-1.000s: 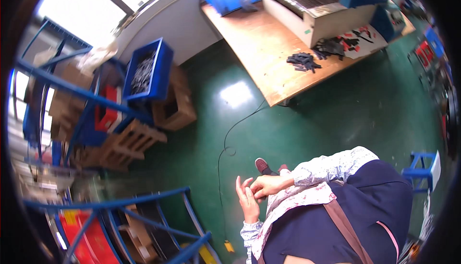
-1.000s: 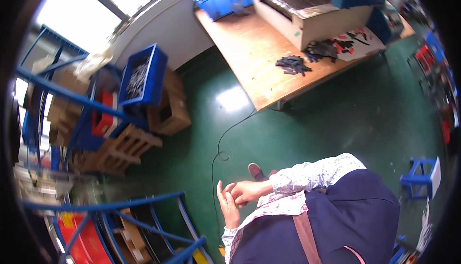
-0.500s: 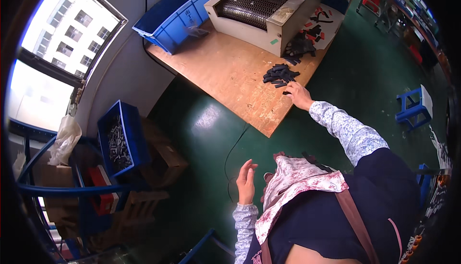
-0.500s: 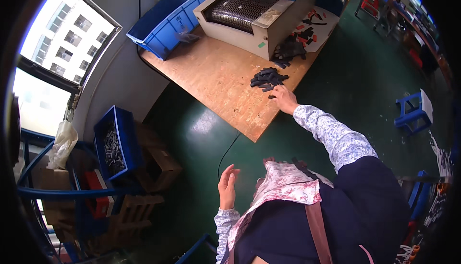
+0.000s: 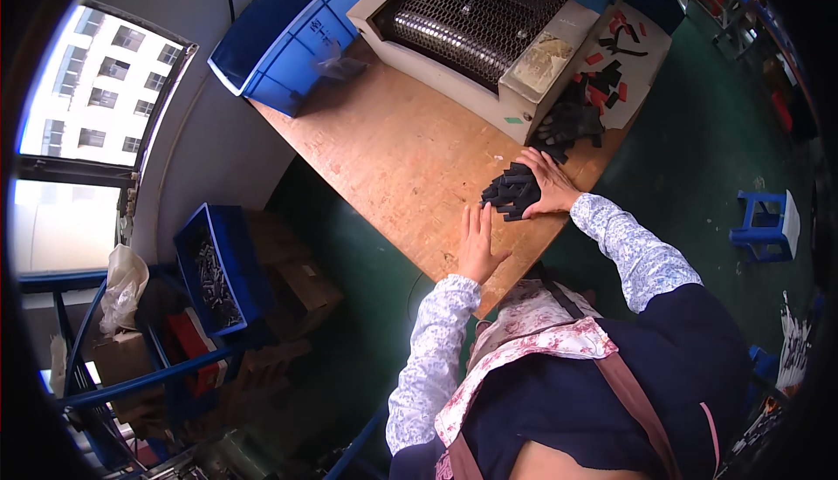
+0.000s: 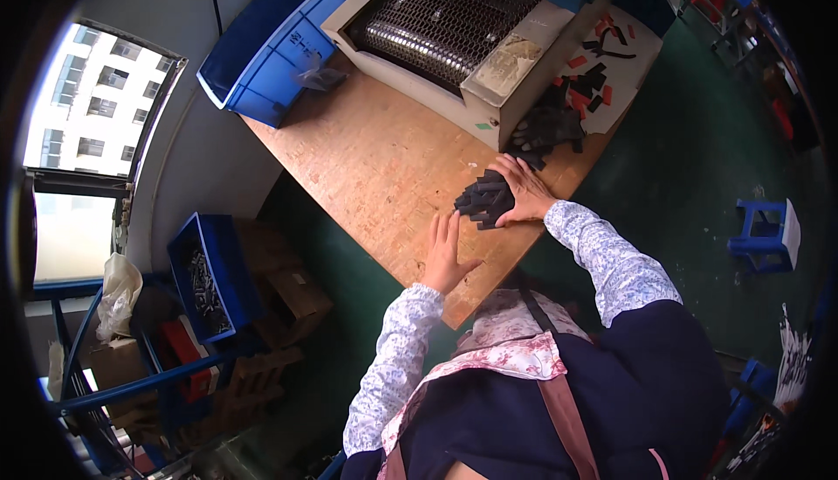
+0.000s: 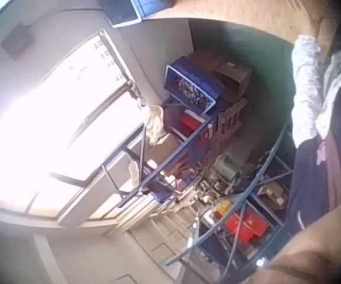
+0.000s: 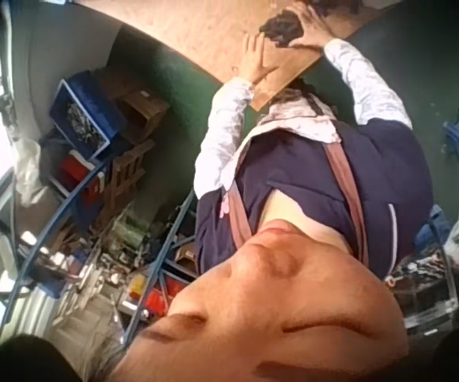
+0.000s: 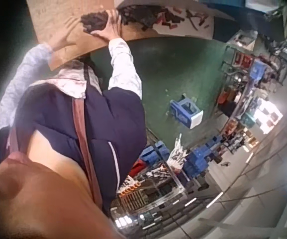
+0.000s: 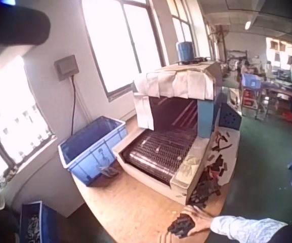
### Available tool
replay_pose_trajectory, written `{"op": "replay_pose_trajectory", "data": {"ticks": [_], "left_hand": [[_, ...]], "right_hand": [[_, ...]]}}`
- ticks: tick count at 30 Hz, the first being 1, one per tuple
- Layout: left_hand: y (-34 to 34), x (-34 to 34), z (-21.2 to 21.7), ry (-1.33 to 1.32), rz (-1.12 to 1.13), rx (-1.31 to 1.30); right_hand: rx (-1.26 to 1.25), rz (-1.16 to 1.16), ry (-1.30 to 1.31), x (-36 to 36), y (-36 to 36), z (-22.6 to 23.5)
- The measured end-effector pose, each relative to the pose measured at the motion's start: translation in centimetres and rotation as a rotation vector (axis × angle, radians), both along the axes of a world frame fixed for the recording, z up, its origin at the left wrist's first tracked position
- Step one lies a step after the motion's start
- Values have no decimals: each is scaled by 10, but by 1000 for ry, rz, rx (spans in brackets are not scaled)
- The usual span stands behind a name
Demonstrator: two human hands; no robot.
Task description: The person works in a factory setting, handling electrical components with copper windings. They use pliers to manipulate wires and black plastic sleeves, then move to a table to pick up more sleeves. The person puts on gloves and continues to attach black sleeves to the ends of the white wires on the components, working through a batch of items.
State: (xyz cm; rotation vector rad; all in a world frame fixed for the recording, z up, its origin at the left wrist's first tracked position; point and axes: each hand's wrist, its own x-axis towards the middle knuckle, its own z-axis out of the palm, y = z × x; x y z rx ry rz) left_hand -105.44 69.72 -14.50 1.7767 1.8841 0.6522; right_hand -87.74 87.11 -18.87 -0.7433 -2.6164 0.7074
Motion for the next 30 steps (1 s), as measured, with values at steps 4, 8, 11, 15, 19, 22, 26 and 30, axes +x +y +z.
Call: {"op": "replay_pose_trajectory", "data": {"ticks": [4, 8, 11, 15, 19, 22, 26, 30], "left_hand": [[70, 10, -31, 95, -25, -10], [87, 18, -60, 205, -72, -47], [92, 19, -68, 232, -92, -163], [95, 16, -60, 267, -129, -245], [91, 6, -66, 184, -105, -257], [96, -9, -50, 69, -60, -242], [90, -42, -28, -12, 29, -263], [64, -80, -13, -78, 118, -224]], "right_hand": [[-93, 85, -15, -1, 1, -7], [-162, 43, 98, 0, -13, -11], [-186, 8, 4, 2, -22, -26], [-106, -54, 133, -3, -34, -33], [-212, -46, 181, -13, -33, -30], [-356, -7, 180, -30, -14, -8], [-439, 71, 187, -69, -1, 30], [-379, 170, 151, -115, -12, 60]]}}
